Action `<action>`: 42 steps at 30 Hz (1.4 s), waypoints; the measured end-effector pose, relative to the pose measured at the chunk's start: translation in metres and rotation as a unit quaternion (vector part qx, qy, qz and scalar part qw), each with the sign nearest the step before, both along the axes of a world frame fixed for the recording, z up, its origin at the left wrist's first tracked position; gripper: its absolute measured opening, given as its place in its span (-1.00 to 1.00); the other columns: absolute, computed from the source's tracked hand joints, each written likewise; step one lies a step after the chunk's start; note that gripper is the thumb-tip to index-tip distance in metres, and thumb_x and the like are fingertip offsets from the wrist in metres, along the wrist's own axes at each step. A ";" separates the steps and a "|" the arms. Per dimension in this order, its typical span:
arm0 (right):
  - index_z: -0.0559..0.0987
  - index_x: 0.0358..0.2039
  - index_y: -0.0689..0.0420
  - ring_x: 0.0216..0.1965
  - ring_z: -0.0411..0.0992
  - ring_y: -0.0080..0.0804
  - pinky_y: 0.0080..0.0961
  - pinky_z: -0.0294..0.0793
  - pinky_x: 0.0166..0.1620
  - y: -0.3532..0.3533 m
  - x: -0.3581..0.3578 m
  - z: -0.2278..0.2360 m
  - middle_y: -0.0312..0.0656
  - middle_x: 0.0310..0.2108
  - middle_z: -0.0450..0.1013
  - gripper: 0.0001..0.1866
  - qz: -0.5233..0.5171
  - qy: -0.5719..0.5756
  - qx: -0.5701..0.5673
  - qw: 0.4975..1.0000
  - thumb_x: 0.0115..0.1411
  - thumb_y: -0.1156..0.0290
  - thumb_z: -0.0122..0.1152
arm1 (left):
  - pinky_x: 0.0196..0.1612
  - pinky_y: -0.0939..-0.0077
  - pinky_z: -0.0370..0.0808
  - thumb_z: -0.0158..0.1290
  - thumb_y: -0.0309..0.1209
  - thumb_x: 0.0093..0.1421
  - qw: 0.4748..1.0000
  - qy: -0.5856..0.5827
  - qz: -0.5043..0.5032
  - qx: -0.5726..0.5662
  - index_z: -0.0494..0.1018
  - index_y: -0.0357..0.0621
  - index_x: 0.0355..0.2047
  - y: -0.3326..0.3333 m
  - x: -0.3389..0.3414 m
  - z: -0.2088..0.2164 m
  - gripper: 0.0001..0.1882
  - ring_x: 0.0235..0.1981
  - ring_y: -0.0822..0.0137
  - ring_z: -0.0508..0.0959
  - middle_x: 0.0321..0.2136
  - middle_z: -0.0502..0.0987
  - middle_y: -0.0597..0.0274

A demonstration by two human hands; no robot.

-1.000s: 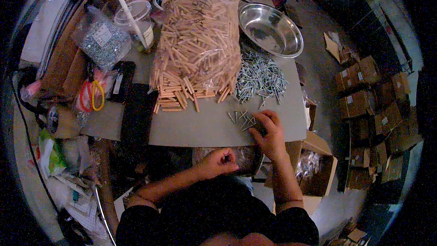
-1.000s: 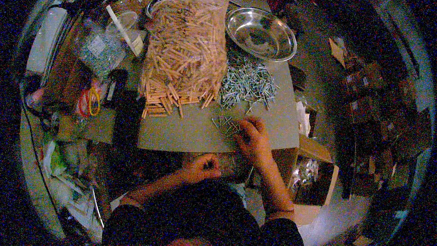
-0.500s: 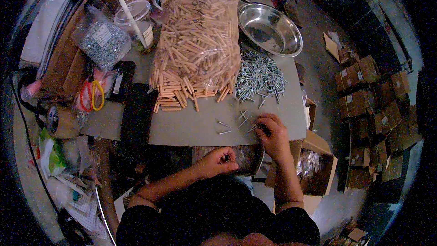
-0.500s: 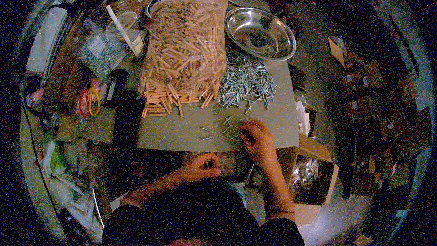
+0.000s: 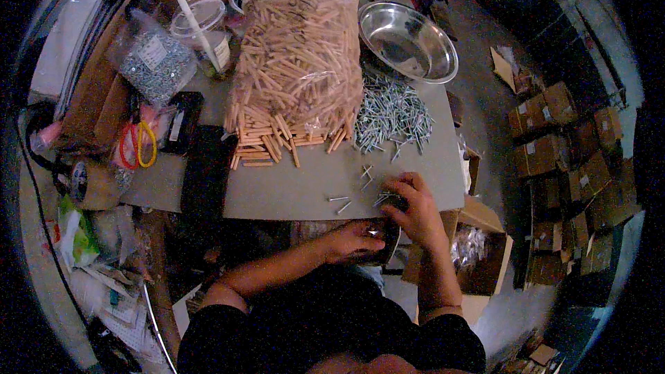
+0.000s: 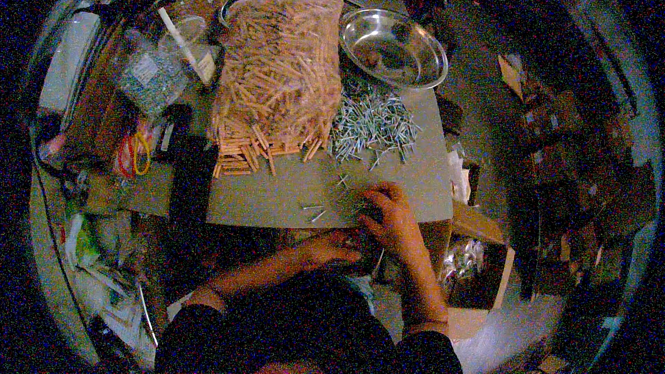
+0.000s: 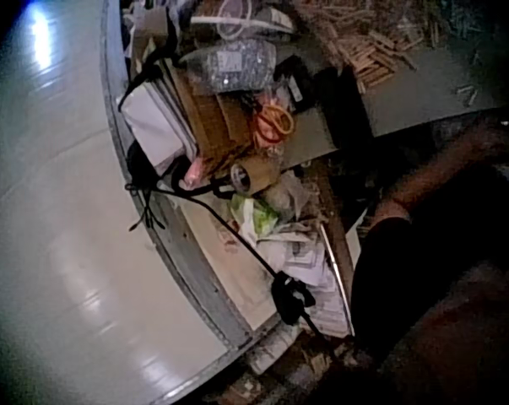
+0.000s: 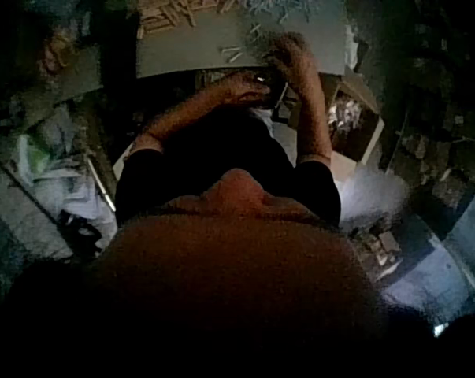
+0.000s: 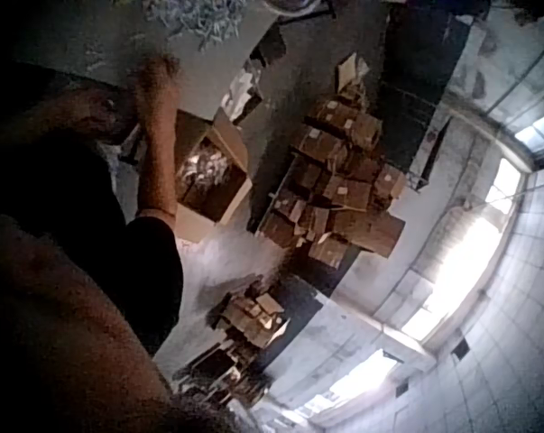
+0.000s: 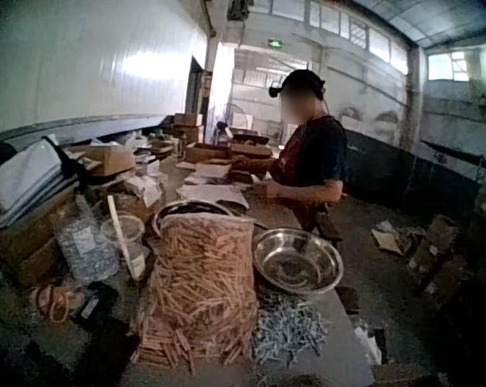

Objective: The person repeatedly picks up small wooden dowels and metal nails from a table, inserts the nails into the dowels, and places the assembled units into a container. The task continues in a repetitive loop throughout the clip.

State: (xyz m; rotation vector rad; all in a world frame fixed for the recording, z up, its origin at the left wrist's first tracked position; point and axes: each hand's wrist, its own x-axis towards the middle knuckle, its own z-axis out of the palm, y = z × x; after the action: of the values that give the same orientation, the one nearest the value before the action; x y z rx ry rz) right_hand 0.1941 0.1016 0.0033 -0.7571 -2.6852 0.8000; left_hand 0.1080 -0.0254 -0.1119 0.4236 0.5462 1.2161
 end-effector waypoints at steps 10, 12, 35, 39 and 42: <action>0.57 -0.31 0.10 -0.21 0.42 -0.17 -0.41 0.44 -0.15 -0.026 0.011 0.015 -0.14 -0.25 0.42 -0.68 0.123 -0.105 -0.182 0.970 -0.17 0.60 0.20 | -0.43 0.64 0.32 0.16 -0.33 0.05 0.990 -0.085 -0.101 -0.041 0.37 0.00 -0.29 -0.002 0.004 -0.021 -0.76 -0.49 0.56 0.35 -0.49 0.38 0.48; 0.57 -0.29 0.10 -0.19 0.42 -0.19 -0.39 0.45 -0.16 -0.027 0.014 0.016 -0.13 -0.26 0.44 -0.71 0.142 -0.088 -0.149 0.975 -0.10 0.61 0.17 | -0.40 0.61 0.34 0.17 -0.29 0.05 0.990 -0.054 -0.128 0.005 0.37 -0.02 -0.29 0.001 0.007 -0.037 -0.74 -0.47 0.52 0.36 -0.48 0.39 0.45; 0.56 -0.25 0.03 -0.13 0.32 -0.12 -0.34 0.39 -0.11 -0.035 0.011 0.014 -0.11 -0.17 0.33 -0.69 0.237 -0.019 -0.073 0.969 -0.09 0.48 0.30 | 0.01 0.36 0.35 0.23 -0.37 -0.03 0.943 0.273 -0.085 0.169 0.27 -0.17 0.02 -0.025 -0.024 0.037 -0.40 -0.07 0.29 0.41 -0.12 0.43 0.18; 0.55 -0.30 0.06 -0.09 0.30 -0.08 -0.30 0.34 -0.05 -0.036 0.013 0.019 -0.10 -0.11 0.32 -0.73 0.255 -0.014 -0.094 0.962 -0.10 0.47 0.29 | 0.06 0.34 0.31 0.24 -0.33 -0.04 0.949 0.270 -0.039 0.155 0.19 -0.21 0.06 -0.029 -0.027 0.043 -0.32 0.01 0.28 0.34 -0.05 0.37 0.13; 0.53 -0.26 0.06 -0.04 0.27 -0.03 -0.28 0.29 0.03 -0.033 0.013 0.028 -0.06 -0.03 0.29 -0.69 0.284 -0.015 -0.090 0.955 -0.10 0.45 0.25 | 0.05 0.33 0.30 0.25 -0.26 -0.03 0.977 0.163 -0.007 0.139 0.16 -0.24 0.07 -0.032 -0.027 0.045 -0.28 0.01 0.28 0.34 -0.06 0.37 0.13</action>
State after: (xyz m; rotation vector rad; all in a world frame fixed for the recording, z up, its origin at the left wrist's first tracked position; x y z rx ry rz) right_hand 0.2068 0.0681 0.0312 -0.0047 -2.9161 1.1747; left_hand 0.0808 -0.0572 -0.0665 0.8743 0.6527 1.2208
